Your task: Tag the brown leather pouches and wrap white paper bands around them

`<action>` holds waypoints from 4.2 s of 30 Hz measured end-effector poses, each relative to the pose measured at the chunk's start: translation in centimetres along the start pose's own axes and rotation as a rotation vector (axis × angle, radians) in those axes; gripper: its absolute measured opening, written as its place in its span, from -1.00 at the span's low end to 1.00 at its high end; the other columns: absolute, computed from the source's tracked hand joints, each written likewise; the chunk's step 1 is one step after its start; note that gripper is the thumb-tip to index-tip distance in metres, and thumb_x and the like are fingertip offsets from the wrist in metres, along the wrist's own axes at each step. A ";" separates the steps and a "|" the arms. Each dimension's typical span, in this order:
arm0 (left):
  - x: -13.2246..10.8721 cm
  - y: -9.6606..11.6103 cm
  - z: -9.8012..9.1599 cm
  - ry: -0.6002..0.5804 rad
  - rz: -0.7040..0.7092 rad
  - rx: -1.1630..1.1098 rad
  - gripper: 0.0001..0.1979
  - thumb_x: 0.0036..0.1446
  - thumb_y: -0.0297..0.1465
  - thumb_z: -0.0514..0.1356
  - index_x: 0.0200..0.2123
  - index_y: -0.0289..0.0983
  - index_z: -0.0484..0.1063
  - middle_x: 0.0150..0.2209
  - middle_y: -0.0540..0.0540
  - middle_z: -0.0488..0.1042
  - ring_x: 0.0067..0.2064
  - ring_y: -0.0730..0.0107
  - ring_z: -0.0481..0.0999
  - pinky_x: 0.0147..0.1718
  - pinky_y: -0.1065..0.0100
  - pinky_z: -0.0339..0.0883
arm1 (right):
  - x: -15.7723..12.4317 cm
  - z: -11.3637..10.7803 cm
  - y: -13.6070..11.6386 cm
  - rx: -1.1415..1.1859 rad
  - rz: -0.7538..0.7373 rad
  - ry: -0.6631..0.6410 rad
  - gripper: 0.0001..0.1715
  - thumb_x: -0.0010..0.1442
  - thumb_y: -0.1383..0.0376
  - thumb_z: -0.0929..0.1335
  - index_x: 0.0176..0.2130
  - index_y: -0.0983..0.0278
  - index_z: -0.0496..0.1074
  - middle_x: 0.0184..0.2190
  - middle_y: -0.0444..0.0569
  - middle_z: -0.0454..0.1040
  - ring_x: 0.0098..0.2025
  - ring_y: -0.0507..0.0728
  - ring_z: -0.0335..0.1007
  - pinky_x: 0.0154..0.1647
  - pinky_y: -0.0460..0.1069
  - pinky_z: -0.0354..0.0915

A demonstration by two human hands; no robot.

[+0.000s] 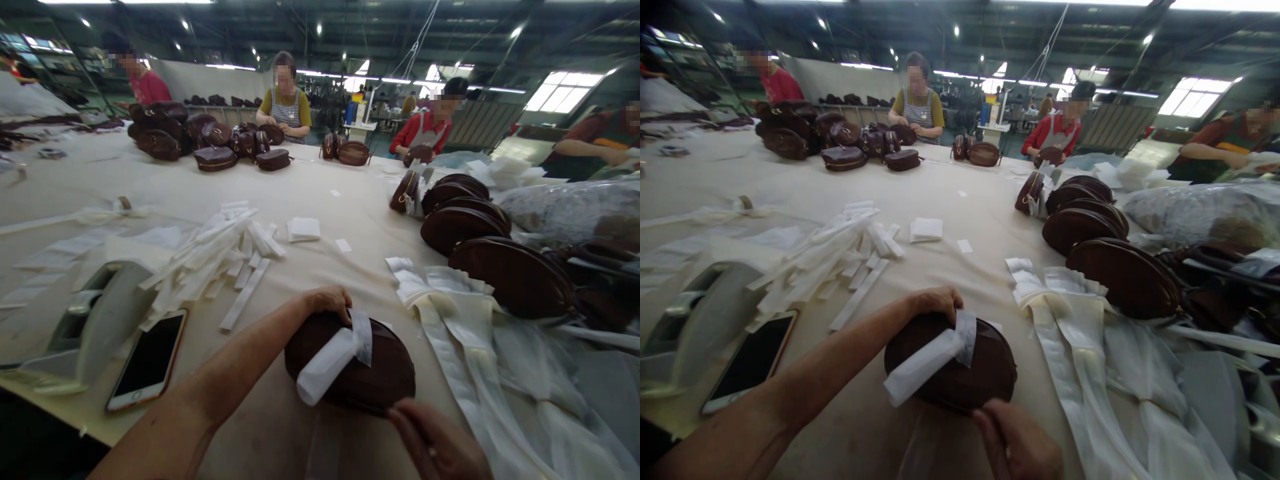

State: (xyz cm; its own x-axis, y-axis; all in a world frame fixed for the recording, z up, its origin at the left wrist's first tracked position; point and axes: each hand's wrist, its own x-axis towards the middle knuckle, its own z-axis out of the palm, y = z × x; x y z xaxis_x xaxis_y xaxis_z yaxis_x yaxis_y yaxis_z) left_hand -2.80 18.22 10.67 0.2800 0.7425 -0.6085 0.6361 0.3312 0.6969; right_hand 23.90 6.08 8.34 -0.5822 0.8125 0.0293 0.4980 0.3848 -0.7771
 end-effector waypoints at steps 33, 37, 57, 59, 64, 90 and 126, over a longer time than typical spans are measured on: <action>-7.9 -1.3 2.5 0.445 0.286 0.497 -0.80 0.06 -0.52 0.19 -0.19 -0.33 0.42 -0.09 -0.20 0.44 0.01 0.14 0.37 0.02 0.18 0.21 | 10.4 2.3 -1.1 -0.301 -0.318 0.193 -0.65 0.11 0.44 0.18 -0.25 0.24 0.49 -0.26 -0.02 0.57 -0.21 0.15 0.51 -0.20 0.01 0.40; -11.9 -3.7 5.1 0.456 0.654 0.479 -0.68 0.02 -0.61 0.16 -0.13 -0.26 0.42 -0.16 -0.08 0.48 -0.10 0.35 0.44 -0.03 0.35 0.25 | 10.3 2.3 -1.4 -0.262 -0.269 0.180 -0.67 0.12 0.42 0.19 -0.26 0.23 0.49 -0.28 -0.05 0.57 -0.22 0.14 0.50 -0.20 0.00 0.39; -10.7 -4.3 11.8 0.773 0.784 0.569 -0.83 0.20 -0.53 0.00 -0.24 -0.27 0.37 -0.26 -0.05 0.46 -0.20 0.32 0.33 -0.22 0.31 0.20 | 9.1 1.7 -2.4 -0.134 -0.618 0.204 -0.64 0.07 0.54 0.21 -0.24 0.26 0.47 -0.34 0.00 0.51 -0.23 0.12 0.41 -0.19 0.03 0.38; -10.6 -4.4 11.9 0.791 0.795 0.559 -0.81 0.20 -0.52 -0.01 -0.23 -0.28 0.37 -0.24 -0.06 0.47 -0.20 0.31 0.34 -0.23 0.30 0.21 | 9.0 1.6 -2.6 -0.135 -0.657 0.192 -0.64 0.08 0.55 0.20 -0.23 0.26 0.46 -0.35 0.00 0.50 -0.23 0.12 0.40 -0.20 0.03 0.38; -10.7 -4.5 11.9 0.833 0.826 0.572 -0.80 0.20 -0.52 -0.02 -0.33 -0.28 0.39 -0.27 -0.06 0.47 -0.22 0.31 0.35 -0.28 0.30 0.21 | 8.7 1.2 -3.1 -0.121 -0.703 0.136 -0.65 0.09 0.56 0.21 -0.20 0.28 0.43 -0.34 0.02 0.49 -0.23 0.12 0.39 -0.23 0.02 0.40; -10.6 -5.5 12.4 0.937 0.858 0.402 -0.79 0.17 -0.53 0.00 -0.12 -0.37 0.30 -0.20 -0.20 0.44 -0.14 0.30 0.42 -0.13 0.28 0.37 | 5.7 1.1 -3.0 -0.134 -0.712 0.031 -0.48 0.13 0.54 0.19 0.05 0.25 0.34 -0.17 0.07 0.50 -0.06 0.15 0.39 -0.08 0.08 0.41; -6.0 -6.6 10.6 1.027 1.069 1.069 -0.82 0.27 -0.52 -0.01 -0.13 -0.37 0.34 -0.03 -0.35 0.45 0.05 0.09 0.45 -0.19 0.27 0.41 | 7.4 3.2 0.9 -0.467 -0.785 0.260 -0.52 0.21 0.55 0.18 0.12 0.43 0.28 -0.03 0.21 0.47 0.13 0.20 0.31 0.06 0.13 0.41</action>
State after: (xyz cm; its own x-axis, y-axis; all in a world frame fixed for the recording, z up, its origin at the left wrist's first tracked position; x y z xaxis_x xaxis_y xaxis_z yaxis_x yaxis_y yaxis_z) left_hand -1.08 5.37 5.67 0.5887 0.5202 0.6187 0.7503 -0.6364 -0.1790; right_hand 18.02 11.08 5.84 -0.7264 0.2976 0.6195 0.2648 0.9530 -0.1474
